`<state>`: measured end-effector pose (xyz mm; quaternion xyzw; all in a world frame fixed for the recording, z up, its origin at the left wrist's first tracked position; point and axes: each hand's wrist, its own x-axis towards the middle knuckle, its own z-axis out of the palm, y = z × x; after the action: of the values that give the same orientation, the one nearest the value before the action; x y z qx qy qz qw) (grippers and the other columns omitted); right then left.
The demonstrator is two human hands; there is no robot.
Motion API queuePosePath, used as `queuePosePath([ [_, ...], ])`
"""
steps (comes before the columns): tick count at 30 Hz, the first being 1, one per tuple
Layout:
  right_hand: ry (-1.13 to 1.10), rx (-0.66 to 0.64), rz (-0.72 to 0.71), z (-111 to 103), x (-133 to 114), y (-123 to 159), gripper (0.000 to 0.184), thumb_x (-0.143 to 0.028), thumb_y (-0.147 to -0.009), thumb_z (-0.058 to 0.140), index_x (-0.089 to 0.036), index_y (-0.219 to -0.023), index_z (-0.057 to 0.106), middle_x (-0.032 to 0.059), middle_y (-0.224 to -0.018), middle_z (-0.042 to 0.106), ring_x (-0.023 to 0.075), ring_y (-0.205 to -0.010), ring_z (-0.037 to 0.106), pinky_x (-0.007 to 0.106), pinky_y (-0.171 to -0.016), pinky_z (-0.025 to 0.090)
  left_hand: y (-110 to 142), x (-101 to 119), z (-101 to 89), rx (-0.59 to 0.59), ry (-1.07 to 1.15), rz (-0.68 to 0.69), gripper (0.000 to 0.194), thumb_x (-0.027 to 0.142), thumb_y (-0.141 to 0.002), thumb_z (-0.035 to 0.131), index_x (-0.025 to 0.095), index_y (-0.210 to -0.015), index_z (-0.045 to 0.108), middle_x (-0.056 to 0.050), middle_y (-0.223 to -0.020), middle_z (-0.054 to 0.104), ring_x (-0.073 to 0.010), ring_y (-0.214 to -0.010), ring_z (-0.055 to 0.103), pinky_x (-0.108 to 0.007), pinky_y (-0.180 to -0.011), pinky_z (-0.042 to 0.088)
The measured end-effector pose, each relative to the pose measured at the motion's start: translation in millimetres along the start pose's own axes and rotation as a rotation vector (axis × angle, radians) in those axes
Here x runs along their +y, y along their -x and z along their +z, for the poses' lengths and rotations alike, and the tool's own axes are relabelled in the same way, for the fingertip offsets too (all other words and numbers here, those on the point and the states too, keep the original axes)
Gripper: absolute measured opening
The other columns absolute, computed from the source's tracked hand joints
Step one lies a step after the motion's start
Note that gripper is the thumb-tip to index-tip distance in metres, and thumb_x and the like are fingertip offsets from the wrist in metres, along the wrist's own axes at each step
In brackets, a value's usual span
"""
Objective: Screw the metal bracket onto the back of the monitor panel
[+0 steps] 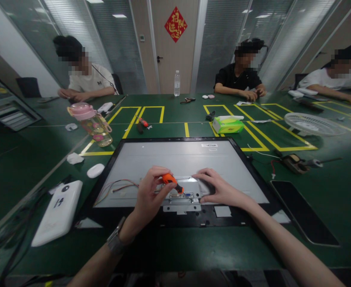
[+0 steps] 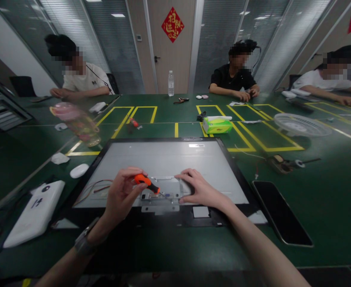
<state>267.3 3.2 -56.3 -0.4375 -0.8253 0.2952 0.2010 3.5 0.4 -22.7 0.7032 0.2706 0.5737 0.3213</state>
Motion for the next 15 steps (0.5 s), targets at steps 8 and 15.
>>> queuePosePath([
  [8, 0.01, 0.01, -0.014, 2, 2, -1, 0.07, -0.043, -0.072, 0.075, -0.024, -0.134, 0.049, 0.0103, -0.125, 0.045, 0.0272, -0.12, 0.044, 0.041, -0.106, 0.036, -1, 23, 0.0, -0.282, 0.01, -0.03, 0.028, 0.011, -0.092, 0.046, 0.02, -0.116, 0.057, -0.01, -0.112, 0.062, -0.0195, -0.111, 0.058, -0.037, -0.095, 0.05],
  [15, 0.027, 0.01, -0.014, 3, 3, -1, 0.07, -0.044, -0.072, 0.076, -0.024, -0.134, 0.049, 0.0108, -0.124, 0.045, 0.0278, -0.119, 0.044, 0.043, -0.105, 0.037, -6, 36, 8.0, -0.188, -0.031, -0.058, 0.011, 0.018, -0.088, 0.058, 0.02, -0.091, 0.069, -0.005, -0.091, 0.058, -0.0151, -0.09, 0.057, -0.03, -0.08, 0.049],
])
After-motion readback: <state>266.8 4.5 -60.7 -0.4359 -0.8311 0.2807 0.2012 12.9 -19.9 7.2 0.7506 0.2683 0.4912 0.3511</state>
